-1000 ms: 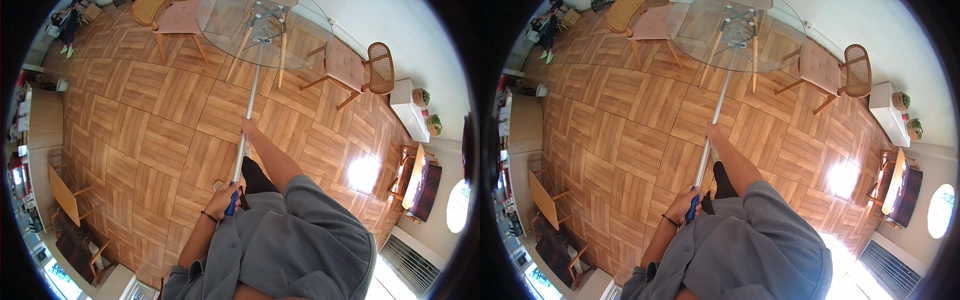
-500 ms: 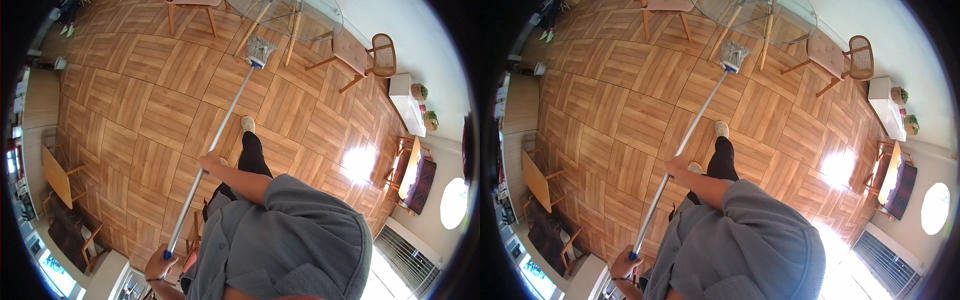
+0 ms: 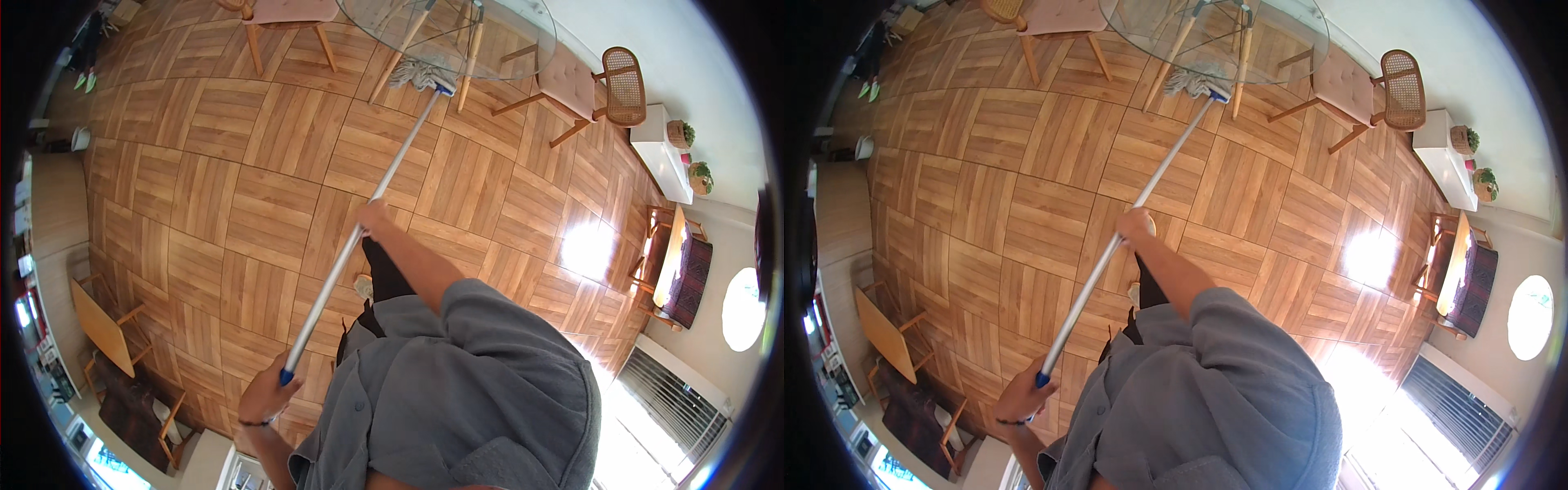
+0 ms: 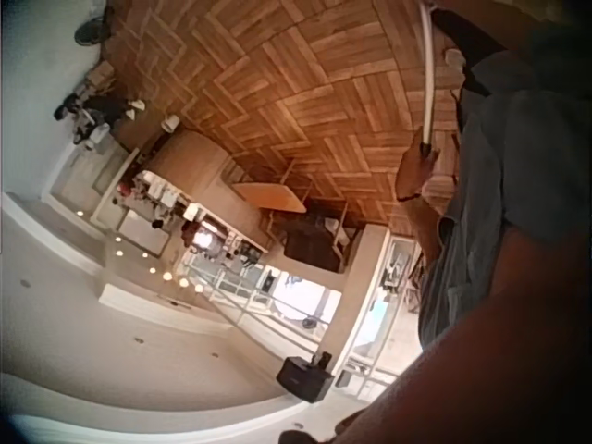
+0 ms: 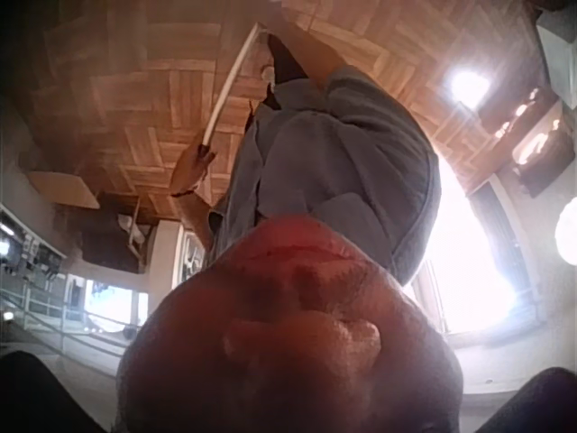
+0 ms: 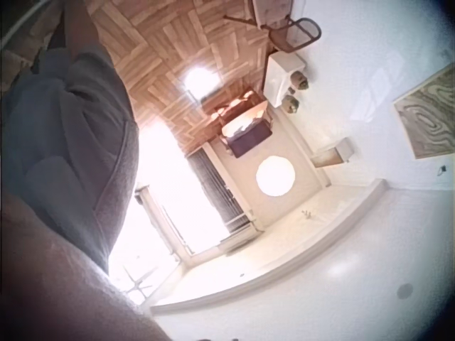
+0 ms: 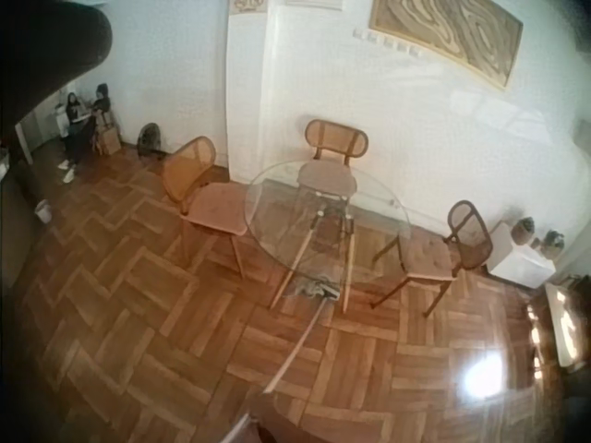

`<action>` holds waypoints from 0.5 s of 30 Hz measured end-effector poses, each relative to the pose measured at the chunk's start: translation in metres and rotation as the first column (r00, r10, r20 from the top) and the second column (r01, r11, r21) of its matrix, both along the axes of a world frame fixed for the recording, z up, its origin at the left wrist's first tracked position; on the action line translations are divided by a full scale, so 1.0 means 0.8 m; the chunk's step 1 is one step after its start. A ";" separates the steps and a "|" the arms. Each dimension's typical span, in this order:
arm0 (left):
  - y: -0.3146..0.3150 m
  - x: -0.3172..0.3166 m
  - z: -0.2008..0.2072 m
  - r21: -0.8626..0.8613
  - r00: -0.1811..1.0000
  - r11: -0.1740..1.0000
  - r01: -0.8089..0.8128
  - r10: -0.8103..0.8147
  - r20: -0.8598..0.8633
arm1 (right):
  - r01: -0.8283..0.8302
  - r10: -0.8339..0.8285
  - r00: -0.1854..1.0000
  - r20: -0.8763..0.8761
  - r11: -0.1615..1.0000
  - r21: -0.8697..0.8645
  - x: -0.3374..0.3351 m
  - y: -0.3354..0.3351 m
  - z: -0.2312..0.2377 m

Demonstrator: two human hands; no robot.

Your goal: The person mops the floor across different areas of the room around tables and chairs using a mop.

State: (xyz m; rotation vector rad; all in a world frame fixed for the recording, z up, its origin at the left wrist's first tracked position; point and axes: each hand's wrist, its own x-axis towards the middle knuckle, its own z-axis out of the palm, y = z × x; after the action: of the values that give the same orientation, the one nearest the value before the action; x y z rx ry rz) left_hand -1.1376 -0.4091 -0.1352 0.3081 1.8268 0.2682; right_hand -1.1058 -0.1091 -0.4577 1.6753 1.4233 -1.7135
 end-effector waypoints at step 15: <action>0.136 -0.035 -0.071 0.240 0.975 0.946 0.220 -0.220 -0.026 | -0.358 0.283 0.912 0.297 0.903 0.239 -0.029 0.191 -0.041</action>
State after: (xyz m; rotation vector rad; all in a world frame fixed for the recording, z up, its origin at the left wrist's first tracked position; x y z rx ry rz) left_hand -1.1659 -0.3004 -0.1916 0.6781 1.7420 0.3351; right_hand -1.1289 0.0435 -0.4905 1.6129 1.7689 -1.1080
